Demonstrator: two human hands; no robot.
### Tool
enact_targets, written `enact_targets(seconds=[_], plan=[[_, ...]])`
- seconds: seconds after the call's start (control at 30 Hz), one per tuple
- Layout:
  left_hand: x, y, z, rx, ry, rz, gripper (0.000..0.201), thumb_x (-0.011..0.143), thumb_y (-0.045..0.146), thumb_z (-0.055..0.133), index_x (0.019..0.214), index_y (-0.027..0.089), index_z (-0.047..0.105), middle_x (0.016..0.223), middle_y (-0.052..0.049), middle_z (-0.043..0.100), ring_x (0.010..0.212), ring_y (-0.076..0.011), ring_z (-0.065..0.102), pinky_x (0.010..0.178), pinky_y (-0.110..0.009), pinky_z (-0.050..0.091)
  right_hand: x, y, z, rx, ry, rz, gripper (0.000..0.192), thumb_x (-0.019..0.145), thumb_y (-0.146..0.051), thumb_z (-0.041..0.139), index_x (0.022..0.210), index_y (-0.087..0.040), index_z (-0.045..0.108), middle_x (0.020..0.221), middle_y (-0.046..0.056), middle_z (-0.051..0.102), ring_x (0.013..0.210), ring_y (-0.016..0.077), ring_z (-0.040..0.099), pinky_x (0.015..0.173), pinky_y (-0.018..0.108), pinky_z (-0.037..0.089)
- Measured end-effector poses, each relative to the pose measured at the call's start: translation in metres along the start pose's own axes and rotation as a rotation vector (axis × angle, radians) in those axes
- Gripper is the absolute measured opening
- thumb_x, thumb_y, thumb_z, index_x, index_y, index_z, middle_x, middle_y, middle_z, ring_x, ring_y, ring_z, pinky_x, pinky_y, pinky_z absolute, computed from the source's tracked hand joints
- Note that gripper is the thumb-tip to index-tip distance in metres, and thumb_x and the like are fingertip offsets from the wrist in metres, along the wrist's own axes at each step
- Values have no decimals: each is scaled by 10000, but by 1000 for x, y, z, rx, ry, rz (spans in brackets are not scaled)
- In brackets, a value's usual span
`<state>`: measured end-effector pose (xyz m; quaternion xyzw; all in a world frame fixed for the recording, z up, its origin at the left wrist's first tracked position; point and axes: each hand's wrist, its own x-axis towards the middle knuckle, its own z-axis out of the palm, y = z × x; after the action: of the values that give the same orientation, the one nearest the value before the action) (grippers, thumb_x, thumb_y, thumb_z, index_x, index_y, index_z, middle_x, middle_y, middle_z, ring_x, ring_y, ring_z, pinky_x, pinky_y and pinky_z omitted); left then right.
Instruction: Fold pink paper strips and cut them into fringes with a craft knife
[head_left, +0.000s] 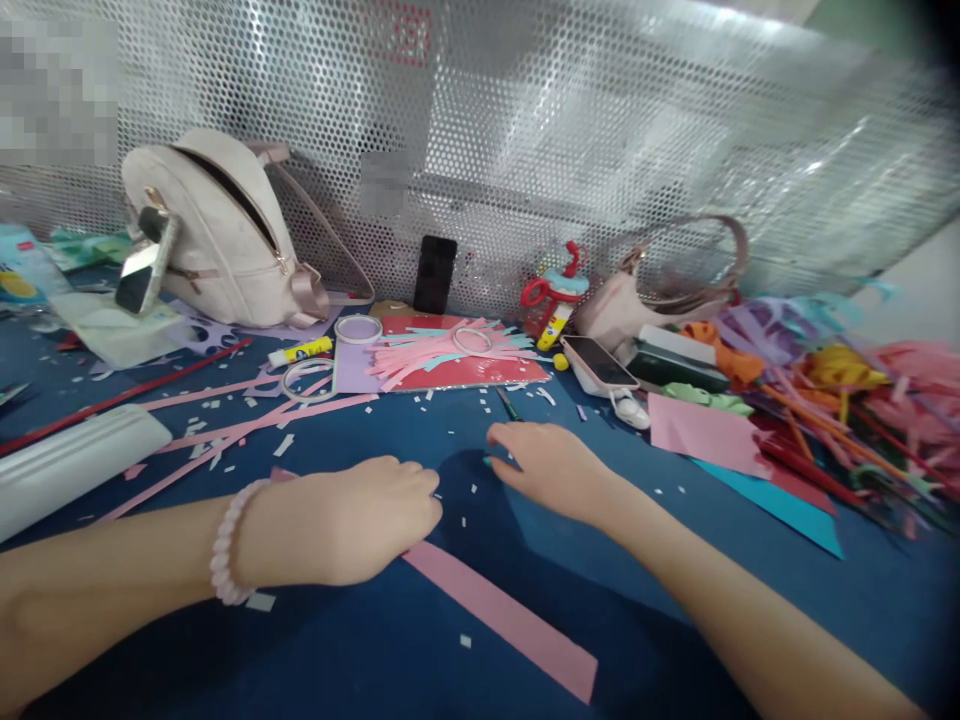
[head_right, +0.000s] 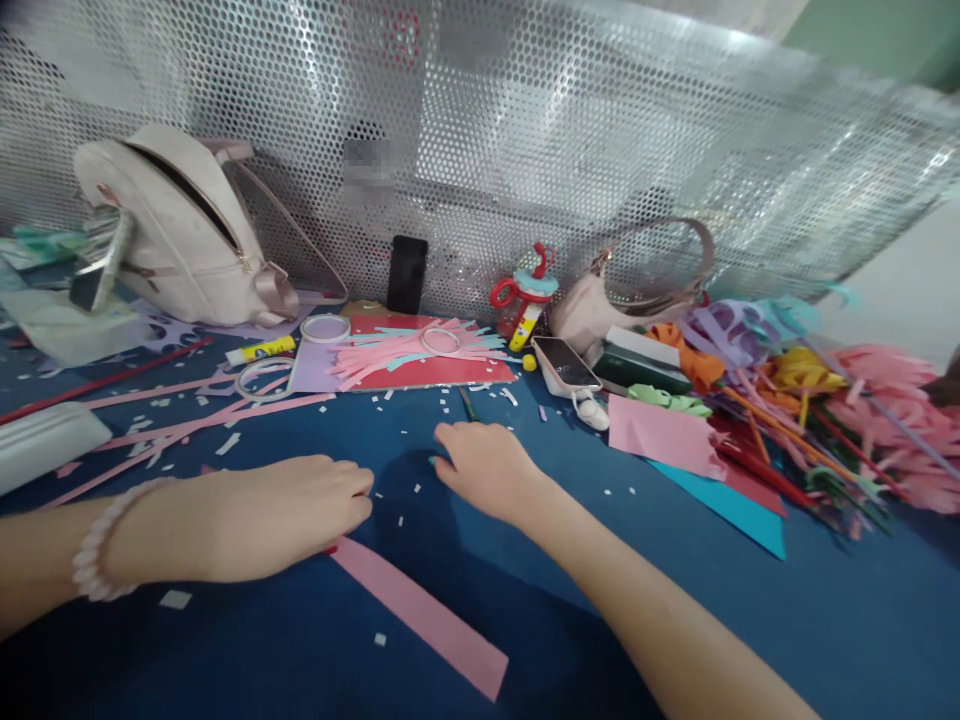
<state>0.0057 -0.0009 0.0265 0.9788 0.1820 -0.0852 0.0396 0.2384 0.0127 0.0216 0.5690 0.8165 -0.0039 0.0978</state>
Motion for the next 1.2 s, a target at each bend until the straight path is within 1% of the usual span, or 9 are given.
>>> enact_targets(seconds=[0.17,0.4,0.47,0.57,0.63,0.73,0.87,1.0,1.2], plan=[[5,-12,-8,-54,97,-12,240,824,-8,459,886,194,573,852,-10,626,759,-182,573,736,-315,370,-14,-13,-3,180,151,-474,77,867,-128,491,903,-184,529,785,13,613,696,149,552,630,263,375],[14,-25,-17,182,282,-85,229,730,-40,497,742,183,547,820,-24,572,833,-214,555,977,-486,319,-26,-31,1,-77,483,-940,223,943,-80,406,917,-159,613,774,33,620,705,148,526,641,294,358],[17,-21,-17,249,375,-64,220,759,-37,493,767,172,563,953,-68,602,978,-252,553,1027,-537,265,-29,-37,4,-156,526,-959,247,934,-89,421,813,-162,624,727,35,611,636,145,499,585,304,340],[23,-16,-16,296,501,-15,278,844,-8,458,1026,159,585,1299,-141,510,1248,-304,422,1056,-569,217,-34,-44,7,-268,548,-932,268,906,-81,428,752,-169,629,691,39,586,609,158,472,523,320,293],[26,-14,-15,283,509,-14,303,887,44,459,1159,150,543,1348,-155,477,1254,-312,419,1025,-534,286,-37,-48,8,-317,499,-905,243,876,-71,449,750,-163,635,702,44,574,644,171,480,523,325,283],[24,-9,-10,207,369,-14,176,890,95,498,1033,141,589,1087,-111,618,981,-267,580,802,-395,445,-41,-53,9,-379,392,-835,164,830,-80,504,838,-135,658,783,73,605,733,206,506,585,341,323],[7,2,5,30,138,-28,112,892,180,527,793,175,579,762,-26,601,616,-187,583,508,-314,373,-44,-55,8,-337,256,-808,127,815,-117,552,898,-142,644,795,69,607,739,213,502,605,346,334],[-14,10,18,-166,48,-135,135,894,316,575,832,198,556,809,-9,602,638,-188,601,490,-309,343,-43,-52,8,-203,197,-775,99,816,-94,536,825,-180,584,719,25,562,673,198,482,592,336,326],[-21,4,29,-345,25,-198,89,931,221,496,861,200,548,869,-2,596,737,-173,620,575,-282,382,-31,-52,16,43,118,-709,61,863,-130,529,850,-187,543,799,6,598,734,182,530,668,318,357]])
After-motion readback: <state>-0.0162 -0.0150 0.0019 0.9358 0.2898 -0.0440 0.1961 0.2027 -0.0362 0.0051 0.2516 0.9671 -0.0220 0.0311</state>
